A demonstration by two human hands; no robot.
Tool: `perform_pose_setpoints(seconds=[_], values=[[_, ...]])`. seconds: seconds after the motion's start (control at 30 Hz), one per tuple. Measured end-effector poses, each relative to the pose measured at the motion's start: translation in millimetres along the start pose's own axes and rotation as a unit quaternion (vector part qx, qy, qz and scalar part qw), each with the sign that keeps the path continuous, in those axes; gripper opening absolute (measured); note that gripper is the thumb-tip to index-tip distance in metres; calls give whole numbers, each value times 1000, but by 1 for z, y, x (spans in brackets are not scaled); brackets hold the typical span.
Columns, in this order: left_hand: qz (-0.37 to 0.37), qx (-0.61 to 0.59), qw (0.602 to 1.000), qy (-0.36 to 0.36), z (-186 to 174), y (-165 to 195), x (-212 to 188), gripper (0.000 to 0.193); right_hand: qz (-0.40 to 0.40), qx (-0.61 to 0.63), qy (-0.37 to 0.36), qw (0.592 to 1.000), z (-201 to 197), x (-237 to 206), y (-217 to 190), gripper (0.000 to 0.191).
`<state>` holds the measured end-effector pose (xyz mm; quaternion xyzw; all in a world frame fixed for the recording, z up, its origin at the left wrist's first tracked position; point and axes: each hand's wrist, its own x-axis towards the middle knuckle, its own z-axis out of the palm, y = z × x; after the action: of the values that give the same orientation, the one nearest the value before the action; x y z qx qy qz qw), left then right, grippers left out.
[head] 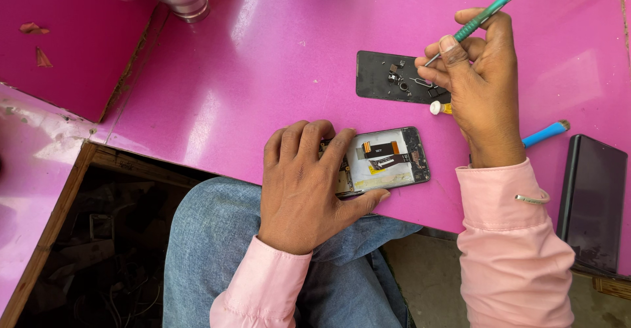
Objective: The person cleans the internal components of a disassembled smartphone using a brush and a precision tool. They remove the motherboard, brush the interior, and use a pointed tool to clean small areas on the circuit board and around the battery connector.
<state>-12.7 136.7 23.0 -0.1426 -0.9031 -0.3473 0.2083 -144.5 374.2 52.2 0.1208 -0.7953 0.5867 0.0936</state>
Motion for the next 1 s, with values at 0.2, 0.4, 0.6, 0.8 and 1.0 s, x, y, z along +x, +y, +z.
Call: perform_pose_setpoints(seconds=[0.2, 0.4, 0.6, 0.8, 1.0], values=[[1, -3, 1000, 1, -1, 1, 0, 81, 15, 11, -4, 1000, 0, 3, 2, 30], [-4, -6, 1000, -3, -3, 2, 1, 81, 19, 7, -7, 1000, -1, 2, 3, 31], [3, -5, 1000, 2, -2, 1, 0, 82, 18, 7, -9, 1000, 0, 3, 2, 32], [0, -4, 1000, 3, -2, 0, -1, 82, 27, -9, -7, 1000, 1, 0, 2, 32], [-4, -3, 1000, -4, -4, 2, 0, 81, -2, 27, 24, 999, 7, -4, -23, 30]])
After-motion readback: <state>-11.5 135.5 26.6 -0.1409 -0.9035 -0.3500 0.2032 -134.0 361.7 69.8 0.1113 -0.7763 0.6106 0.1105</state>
